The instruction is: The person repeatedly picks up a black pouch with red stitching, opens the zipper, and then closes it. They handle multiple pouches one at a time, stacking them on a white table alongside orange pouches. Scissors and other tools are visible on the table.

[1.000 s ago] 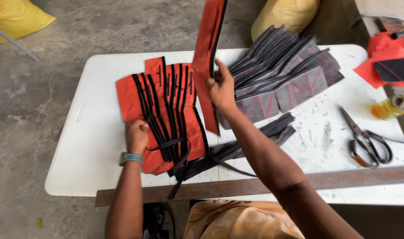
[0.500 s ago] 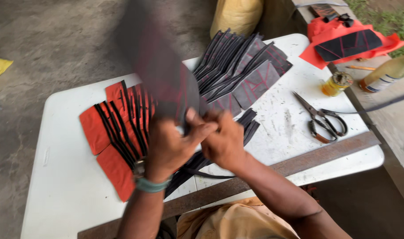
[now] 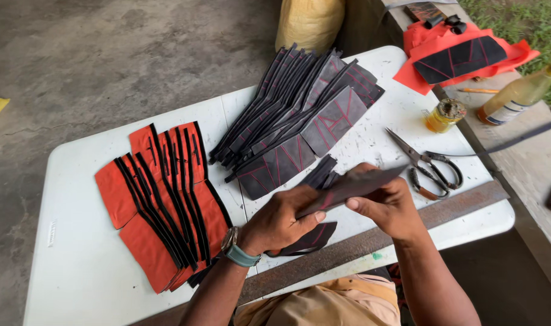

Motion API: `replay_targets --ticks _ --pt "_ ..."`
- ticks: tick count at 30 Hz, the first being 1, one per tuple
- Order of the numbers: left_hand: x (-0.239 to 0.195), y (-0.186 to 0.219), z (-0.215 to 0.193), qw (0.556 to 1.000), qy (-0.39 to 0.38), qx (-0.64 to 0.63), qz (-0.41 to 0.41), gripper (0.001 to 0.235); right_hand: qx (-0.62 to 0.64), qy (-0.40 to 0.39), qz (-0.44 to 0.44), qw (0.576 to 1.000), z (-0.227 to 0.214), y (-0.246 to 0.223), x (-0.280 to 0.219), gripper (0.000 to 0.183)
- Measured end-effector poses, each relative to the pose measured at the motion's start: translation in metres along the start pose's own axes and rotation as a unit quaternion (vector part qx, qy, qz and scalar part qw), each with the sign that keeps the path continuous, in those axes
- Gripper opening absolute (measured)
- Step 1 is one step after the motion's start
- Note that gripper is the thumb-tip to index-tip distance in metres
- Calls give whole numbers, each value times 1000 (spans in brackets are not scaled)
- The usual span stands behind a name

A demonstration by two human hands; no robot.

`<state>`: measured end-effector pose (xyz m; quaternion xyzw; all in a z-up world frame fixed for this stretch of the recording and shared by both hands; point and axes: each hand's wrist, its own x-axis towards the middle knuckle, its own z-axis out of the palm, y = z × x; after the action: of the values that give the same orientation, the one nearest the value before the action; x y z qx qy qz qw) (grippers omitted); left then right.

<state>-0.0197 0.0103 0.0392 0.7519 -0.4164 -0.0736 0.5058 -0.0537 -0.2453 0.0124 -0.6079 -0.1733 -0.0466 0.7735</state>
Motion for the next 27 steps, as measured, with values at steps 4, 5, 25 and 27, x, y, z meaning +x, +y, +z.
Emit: replay_targets --ticks 4,5,25,27 --pt "5 -8 -20 975 211 -8 67 47 35 19 -118 992 -9 -5 -2 30" --pt "8 -11 -24 967 251 -47 7 41 30 31 -131 990 -9 -7 -3 37" --pt "23 -31 -38 963 183 -194 -29 43 -50 29 45 997 31 20 16 72" --pt "21 -30 -38 966 173 -188 -27 44 -43 29 49 997 30 21 16 73"
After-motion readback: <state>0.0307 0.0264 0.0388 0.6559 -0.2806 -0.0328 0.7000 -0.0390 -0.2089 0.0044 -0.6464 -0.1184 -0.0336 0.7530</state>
